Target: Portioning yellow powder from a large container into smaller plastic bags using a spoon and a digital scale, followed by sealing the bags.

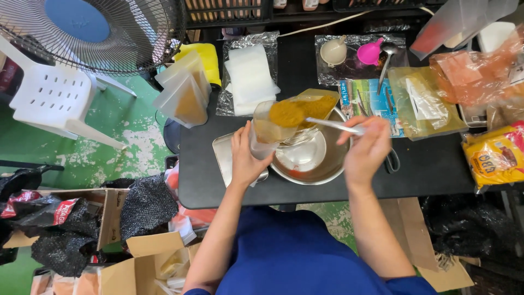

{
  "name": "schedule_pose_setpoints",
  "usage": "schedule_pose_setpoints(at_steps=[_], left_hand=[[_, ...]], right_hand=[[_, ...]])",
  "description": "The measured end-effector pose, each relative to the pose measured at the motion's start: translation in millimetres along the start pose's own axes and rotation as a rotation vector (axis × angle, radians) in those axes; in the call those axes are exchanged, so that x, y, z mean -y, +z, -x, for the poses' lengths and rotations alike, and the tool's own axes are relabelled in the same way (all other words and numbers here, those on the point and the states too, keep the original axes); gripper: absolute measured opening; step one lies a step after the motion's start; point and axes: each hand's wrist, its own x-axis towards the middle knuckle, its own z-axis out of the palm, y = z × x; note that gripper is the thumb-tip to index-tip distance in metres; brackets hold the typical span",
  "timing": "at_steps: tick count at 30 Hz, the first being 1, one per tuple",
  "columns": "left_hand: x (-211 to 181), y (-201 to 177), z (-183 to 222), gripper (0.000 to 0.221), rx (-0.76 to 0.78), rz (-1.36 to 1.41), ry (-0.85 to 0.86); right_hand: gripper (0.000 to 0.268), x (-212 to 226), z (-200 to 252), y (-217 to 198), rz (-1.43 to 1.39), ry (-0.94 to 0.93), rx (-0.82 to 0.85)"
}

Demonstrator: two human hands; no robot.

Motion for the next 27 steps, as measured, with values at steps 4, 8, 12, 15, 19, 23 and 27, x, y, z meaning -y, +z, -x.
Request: schedule_pose_setpoints(at_steps=[4, 8, 12, 15, 19, 23, 27], left_hand=[[-14.7, -4.0, -0.6, 0.107, -0.037, 0.096, 0.01], [-7.9, -3.9, 3.6, 0.107, -0.103, 0.152, 0.035], [-8.9, -7.6, 6.7, 0.107, -0.116, 0.158, 0.062], [-5.5, -6.7, 6.9, 0.108, -0.124, 0.174, 0.079], [1.1, -6.1, 8.4, 0.109, -0.136, 0.159, 0.093], [7.8, -6.5, 6.1, 0.105, -0.147, 0.166, 0.106], [17.0, -4.9, 1.1, 0.104, -0.189, 0.162, 0.16]], right_hand=[[0.033, 17.7, 31.7, 23.3, 0.157, -0.174, 0.183], [0.032, 30.9, 32.0, 24.5, 0.148, -0.283, 0.197], [0.033, 35.9, 33.1, 23.2, 0.141, -0.336, 0.211], [0.034, 44.8, 35.4, 26.3, 0.137, -0.369, 0.276], [0.036, 47.1, 40.0, 30.4, 0.15, -0.426, 0.258], [0.036, 50.9, 40.5, 31.7, 0.112, -0.429, 0.304], [0.035, 39.8, 43.6, 37.7, 0.146, -0.477, 0.363]])
